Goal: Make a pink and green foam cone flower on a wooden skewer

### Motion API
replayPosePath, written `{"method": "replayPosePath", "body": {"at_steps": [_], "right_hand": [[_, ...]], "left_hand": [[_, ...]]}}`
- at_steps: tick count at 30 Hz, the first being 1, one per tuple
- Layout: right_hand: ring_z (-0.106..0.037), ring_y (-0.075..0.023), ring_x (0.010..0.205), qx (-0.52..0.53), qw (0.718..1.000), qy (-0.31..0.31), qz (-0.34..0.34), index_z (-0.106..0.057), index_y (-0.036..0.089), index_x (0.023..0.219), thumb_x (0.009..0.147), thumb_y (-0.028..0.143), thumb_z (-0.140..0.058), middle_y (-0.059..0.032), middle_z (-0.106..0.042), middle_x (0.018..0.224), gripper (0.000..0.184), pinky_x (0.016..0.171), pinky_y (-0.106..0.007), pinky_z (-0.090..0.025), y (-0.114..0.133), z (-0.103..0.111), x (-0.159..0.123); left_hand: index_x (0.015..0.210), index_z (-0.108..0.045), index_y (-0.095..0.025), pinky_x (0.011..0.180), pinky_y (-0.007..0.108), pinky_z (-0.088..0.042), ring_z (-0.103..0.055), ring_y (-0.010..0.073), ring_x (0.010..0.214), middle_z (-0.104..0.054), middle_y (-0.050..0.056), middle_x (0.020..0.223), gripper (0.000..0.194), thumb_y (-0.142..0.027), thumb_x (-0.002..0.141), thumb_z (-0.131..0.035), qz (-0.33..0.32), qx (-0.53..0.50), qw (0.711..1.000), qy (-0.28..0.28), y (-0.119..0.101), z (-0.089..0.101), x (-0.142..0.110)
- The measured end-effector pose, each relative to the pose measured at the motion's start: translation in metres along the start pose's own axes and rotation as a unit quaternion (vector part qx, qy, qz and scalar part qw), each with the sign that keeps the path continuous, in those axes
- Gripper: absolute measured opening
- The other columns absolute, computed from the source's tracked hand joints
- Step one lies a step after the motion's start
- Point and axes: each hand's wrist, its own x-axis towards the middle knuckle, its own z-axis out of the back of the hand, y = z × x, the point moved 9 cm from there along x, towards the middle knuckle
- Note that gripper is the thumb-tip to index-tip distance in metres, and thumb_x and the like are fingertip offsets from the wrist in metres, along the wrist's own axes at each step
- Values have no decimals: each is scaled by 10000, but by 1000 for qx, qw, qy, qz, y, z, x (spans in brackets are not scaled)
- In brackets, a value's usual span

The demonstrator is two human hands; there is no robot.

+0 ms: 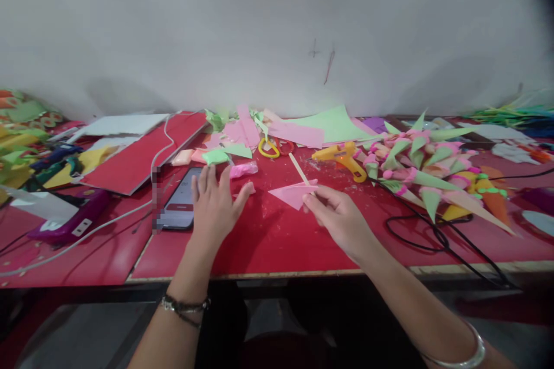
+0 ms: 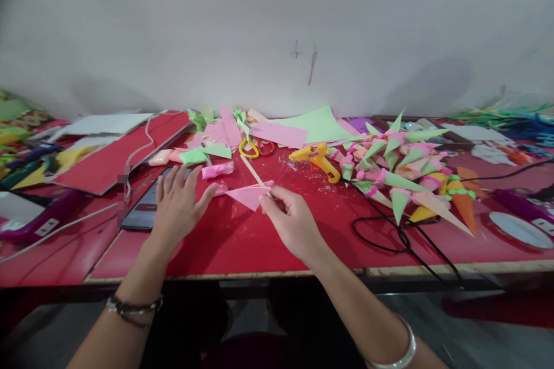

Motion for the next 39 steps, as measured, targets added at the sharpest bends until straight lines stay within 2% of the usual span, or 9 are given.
{"method": "replayPosePath", "body": {"at_steps": [5, 8, 11, 14, 17, 23, 30, 36, 39], "right_hand": [[-265, -62, 428, -15, 1000, -3, 5, -470, 177, 602, 783, 343, -477, 71, -311, 497, 246, 399, -206, -209, 2, -1, 0], [-267, -64, 429, -21, 1000, -4, 6, -467, 178, 599, 783, 346, -475, 69, -313, 498, 249, 399, -208, -208, 3, 0, 0], [-282, -66, 431, -19, 1000, -4, 4, -470, 180, 600, 782, 357, -475, 65, -328, 497, 254, 404, -208, -220, 2, 0, 1], [-299, -65, 439, 7, 1000, 6, -8, -485, 176, 620, 778, 368, -480, 55, -371, 512, 249, 406, -204, -225, -3, -1, 2], [-292, -60, 434, 56, 998, 22, -34, -490, 177, 645, 779, 377, -478, 57, -382, 528, 241, 403, -197, -223, -9, -4, 3], [-354, -75, 479, 39, 997, 69, -5, -512, 181, 676, 791, 305, -460, 44, -416, 559, 177, 445, -200, -283, 3, -13, 1], [-397, -83, 500, -62, 997, 0, 37, -522, 175, 649, 857, 386, -346, 12, -486, 625, 345, 492, -218, -323, 7, 2, -1], [-456, -111, 585, -74, 992, 86, 51, -513, 166, 598, 847, 340, -389, 10, -496, 579, 329, 563, -227, -335, 13, -16, -4], [-423, -95, 538, -53, 991, 112, 44, -533, 165, 619, 847, 332, -390, 23, -485, 570, 316, 528, -219, -316, 12, -20, -4]], "left_hand": [[1217, -438, -60, 986, 610, -44, -278, 375, 1247, -478, 256, 1220, 623, -488, 765, -438, 97, 84, 986, 105, 38, -35, 1], [1218, -432, -78, 1004, 574, -65, -259, 340, 1262, -439, 233, 1265, 551, -423, 788, -433, 74, 35, 995, 54, 24, -20, 3], [1158, -484, -183, 1018, 456, -198, -357, 256, 1204, -488, 115, 1240, 388, -353, 818, -412, 9, -136, 990, 31, -8, -2, 1], [1086, -516, -186, 882, 322, -392, -542, 177, 972, -602, 75, 1049, 305, -308, 832, -402, -53, -387, 905, 169, -46, -7, -10], [910, -577, -160, 755, 252, -438, -577, 146, 793, -637, 39, 838, 215, -313, 796, -477, -75, -481, 836, 253, -67, -7, -22], [722, -578, -147, 608, 211, -431, -555, 110, 600, -606, -1, 629, 258, -314, 836, -418, -56, -493, 826, 267, -78, -13, -29], [693, -559, -144, 489, 193, -408, -510, 89, 445, -570, -20, 504, 296, -351, 842, -408, 38, -490, 842, 220, -59, -22, -24], [682, -607, -156, 503, 169, -434, -551, 79, 504, -621, -15, 578, 232, -290, 812, -468, -36, -523, 802, 286, -75, -14, -30], [606, -592, -158, 559, 174, -444, -558, 80, 540, -616, -11, 571, 292, -247, 827, -423, -59, -522, 807, 270, -77, -7, -29]]}}
